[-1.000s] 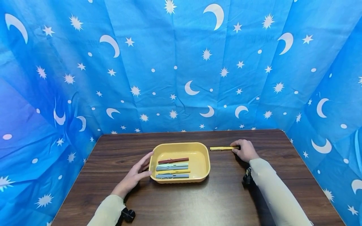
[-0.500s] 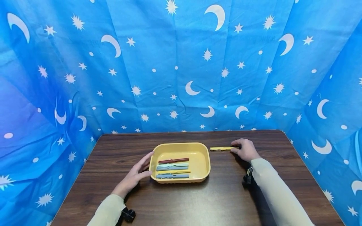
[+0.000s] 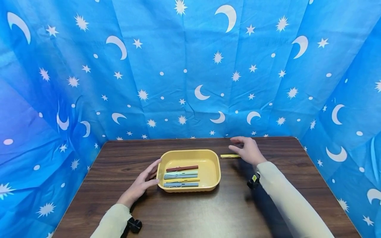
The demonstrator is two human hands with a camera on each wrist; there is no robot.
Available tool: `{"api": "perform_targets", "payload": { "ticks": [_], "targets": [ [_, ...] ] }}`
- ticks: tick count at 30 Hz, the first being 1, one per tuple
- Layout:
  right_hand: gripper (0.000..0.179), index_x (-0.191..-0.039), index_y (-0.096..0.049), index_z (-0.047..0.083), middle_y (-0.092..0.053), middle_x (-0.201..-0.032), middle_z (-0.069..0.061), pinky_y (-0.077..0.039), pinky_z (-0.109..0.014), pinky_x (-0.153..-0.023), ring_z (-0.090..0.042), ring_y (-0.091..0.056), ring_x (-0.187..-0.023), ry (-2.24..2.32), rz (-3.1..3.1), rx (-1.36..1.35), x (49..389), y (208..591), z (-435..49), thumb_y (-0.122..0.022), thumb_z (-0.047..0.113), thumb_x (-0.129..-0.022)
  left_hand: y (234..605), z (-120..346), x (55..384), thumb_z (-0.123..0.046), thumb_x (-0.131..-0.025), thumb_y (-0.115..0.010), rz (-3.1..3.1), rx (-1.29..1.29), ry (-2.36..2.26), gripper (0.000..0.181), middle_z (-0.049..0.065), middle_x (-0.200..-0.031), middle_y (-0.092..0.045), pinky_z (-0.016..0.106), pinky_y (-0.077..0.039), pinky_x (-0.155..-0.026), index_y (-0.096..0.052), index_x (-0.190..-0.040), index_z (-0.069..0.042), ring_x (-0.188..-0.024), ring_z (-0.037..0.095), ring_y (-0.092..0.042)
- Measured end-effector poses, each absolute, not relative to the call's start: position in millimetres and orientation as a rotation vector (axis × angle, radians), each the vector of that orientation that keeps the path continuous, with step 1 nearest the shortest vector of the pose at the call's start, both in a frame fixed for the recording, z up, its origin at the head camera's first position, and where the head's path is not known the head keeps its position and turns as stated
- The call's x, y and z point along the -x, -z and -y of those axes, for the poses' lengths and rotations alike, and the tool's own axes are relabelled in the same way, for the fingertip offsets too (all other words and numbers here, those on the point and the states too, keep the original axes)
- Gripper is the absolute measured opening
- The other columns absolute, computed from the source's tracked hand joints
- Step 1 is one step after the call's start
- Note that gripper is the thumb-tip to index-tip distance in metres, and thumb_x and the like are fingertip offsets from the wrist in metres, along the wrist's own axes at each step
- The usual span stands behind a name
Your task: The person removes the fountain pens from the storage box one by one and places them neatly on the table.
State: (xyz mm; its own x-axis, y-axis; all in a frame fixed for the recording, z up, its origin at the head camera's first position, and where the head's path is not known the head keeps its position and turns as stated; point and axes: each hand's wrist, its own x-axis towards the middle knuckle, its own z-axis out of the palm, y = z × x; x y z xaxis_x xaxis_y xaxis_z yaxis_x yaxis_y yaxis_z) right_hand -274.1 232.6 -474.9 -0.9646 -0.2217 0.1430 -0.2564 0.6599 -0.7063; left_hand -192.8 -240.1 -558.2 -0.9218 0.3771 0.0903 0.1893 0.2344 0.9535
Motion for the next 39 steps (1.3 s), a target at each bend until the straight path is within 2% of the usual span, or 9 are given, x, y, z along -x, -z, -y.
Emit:
{"api": "perform_targets", "payload": {
  "ticks": [10, 18, 29, 39],
  "targets": [
    [0.042, -0.138, -0.068, 0.009, -0.072, -0.131, -0.013, -0.057, -0.051, -0.099, -0.030, -0.068, -0.121, -1.349, 2.728, -0.603, 273, 453, -190, -0.076, 0.022, -0.099, 558, 241, 192, -0.014, -0.103, -0.067, -2.332, -0.522, -1.763, 0.076, 0.010, -0.169, -0.035, 0.066, -0.029, -0.120, -0.029, -0.167, -0.032, -0.151, 0.038, -0.040],
    [0.044, -0.139, -0.068, 0.012, -0.072, -0.134, -0.010, -0.058, -0.049, -0.097, -0.029, -0.070, -0.119, -1.342, 2.697, -0.660, 273, 440, -159, -0.078, 0.027, -0.098, 558, 242, 192, -0.016, -0.103, -0.067, -2.325, -0.492, -1.766, 0.076, 0.009, -0.170, -0.034, 0.065, -0.027, -0.122, -0.030, -0.167, -0.033, -0.152, 0.037, -0.038],
    [0.043, -0.138, -0.069, 0.013, -0.070, -0.137, -0.006, -0.055, -0.049, -0.102, -0.026, -0.066, -0.125, -1.366, 2.692, -0.748, 274, 425, -122, -0.078, 0.026, -0.098, 557, 241, 192, -0.016, -0.103, -0.067, -2.330, -0.501, -1.756, 0.075, 0.010, -0.170, -0.034, 0.065, -0.027, -0.122, -0.029, -0.168, -0.029, -0.152, 0.038, -0.038],
    [0.043, -0.138, -0.069, 0.012, -0.072, -0.133, -0.005, -0.051, -0.049, -0.107, -0.027, -0.064, -0.128, -1.375, 2.714, -0.901, 284, 429, -95, -0.077, 0.024, -0.098, 556, 240, 192, -0.014, -0.103, -0.067, -2.336, -0.504, -1.763, 0.076, 0.011, -0.169, -0.036, 0.066, -0.029, -0.121, -0.030, -0.168, -0.028, -0.151, 0.039, -0.040]
  ]
}}
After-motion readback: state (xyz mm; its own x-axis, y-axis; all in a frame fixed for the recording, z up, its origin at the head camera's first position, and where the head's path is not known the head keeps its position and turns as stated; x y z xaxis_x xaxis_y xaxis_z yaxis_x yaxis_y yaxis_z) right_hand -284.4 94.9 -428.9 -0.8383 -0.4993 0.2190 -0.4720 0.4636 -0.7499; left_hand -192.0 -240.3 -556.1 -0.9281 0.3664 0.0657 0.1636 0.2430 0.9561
